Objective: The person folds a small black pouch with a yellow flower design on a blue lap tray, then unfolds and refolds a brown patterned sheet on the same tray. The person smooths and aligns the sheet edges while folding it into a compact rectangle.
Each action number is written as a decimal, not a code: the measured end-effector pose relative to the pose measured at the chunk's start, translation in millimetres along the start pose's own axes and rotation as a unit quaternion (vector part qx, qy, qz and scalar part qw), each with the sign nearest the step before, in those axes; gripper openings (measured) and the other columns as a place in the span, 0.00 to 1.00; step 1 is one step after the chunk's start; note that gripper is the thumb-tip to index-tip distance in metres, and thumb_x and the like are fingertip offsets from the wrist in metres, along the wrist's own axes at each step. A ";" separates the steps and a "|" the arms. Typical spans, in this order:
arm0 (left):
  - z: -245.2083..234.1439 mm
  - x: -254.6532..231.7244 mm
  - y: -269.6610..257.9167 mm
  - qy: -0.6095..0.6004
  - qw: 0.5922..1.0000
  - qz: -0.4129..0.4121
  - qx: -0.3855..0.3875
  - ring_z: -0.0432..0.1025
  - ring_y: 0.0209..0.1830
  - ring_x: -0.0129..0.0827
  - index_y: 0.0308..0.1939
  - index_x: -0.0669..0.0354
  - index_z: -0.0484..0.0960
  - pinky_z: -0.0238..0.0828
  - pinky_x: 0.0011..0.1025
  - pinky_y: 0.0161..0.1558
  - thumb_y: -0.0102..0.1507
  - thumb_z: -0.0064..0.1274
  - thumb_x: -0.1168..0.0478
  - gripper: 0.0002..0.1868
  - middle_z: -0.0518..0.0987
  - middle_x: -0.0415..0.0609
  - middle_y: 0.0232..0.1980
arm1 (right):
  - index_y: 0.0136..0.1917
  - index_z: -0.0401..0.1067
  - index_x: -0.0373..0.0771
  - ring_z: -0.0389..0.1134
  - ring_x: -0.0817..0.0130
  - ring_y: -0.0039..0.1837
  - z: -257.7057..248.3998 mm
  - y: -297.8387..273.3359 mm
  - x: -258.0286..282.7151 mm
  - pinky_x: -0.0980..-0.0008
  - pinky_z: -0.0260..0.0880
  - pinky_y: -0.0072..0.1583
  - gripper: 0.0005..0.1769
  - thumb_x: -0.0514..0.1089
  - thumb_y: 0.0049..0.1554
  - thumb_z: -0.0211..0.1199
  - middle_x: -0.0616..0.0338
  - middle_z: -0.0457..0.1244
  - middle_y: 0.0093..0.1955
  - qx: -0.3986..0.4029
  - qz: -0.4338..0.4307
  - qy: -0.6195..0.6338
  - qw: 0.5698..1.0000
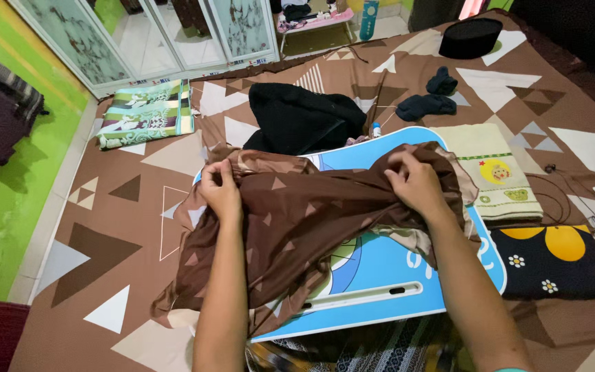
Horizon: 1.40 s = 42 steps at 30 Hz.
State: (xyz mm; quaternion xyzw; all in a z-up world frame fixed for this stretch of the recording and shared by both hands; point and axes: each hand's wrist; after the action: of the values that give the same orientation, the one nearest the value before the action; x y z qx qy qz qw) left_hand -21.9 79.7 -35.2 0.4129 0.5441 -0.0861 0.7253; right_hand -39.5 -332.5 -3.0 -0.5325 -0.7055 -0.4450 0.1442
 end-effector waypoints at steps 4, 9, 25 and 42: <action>0.8 -12.0 -8.4 0.024 0.991 0.121 0.060 0.72 0.61 0.38 0.58 0.63 0.80 0.67 0.31 0.63 0.73 0.43 0.64 0.14 0.78 0.52 0.58 | 0.77 0.57 0.33 0.70 0.51 0.36 1.7 2.6 -17.7 0.57 0.69 0.43 0.45 0.45 0.52 0.74 0.50 0.67 0.33 -0.018 0.115 -0.080 0.990; 0.9 -29.7 -9.7 0.192 0.923 0.279 0.181 0.68 0.65 0.54 0.56 0.63 0.82 0.60 0.45 0.64 0.65 0.56 0.60 0.17 0.76 0.60 0.63 | 0.56 0.74 0.36 0.72 0.54 0.41 5.3 4.6 -47.5 0.57 0.71 0.45 0.15 0.44 0.59 0.71 0.51 0.68 0.37 -0.085 0.076 -0.104 0.988; 4.9 -12.4 -4.3 0.093 0.995 0.011 0.020 0.71 0.56 0.43 0.55 0.65 0.78 0.68 0.35 0.60 0.68 0.56 0.66 0.12 0.73 0.54 0.56 | 0.62 0.73 0.37 0.63 0.48 0.71 -2.6 6.2 -14.4 0.48 0.51 0.77 0.18 0.40 0.60 0.65 0.48 0.64 0.70 -0.061 -0.144 -0.120 0.980; 34.2 -20.7 -9.3 0.246 0.897 0.244 0.276 0.62 0.73 0.52 0.34 0.60 0.83 0.48 0.55 0.74 0.59 0.67 0.58 0.10 0.76 0.51 0.64 | 0.57 0.70 0.38 0.65 0.49 0.59 -81.9 -94.1 20.6 0.50 0.61 0.62 0.26 0.28 0.44 0.63 0.47 0.63 0.52 -0.040 -0.156 -0.258 0.953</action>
State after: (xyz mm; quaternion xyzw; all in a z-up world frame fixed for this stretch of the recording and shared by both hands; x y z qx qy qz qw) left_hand -10.8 43.4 -19.8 0.7240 0.5418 0.0510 0.4240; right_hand -152.5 -387.2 12.4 -0.5182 -0.7745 -0.3368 -0.1353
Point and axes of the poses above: each hand's wrist, its own y-axis towards the middle knuckle, its own z-axis out of the palm, x = y × z
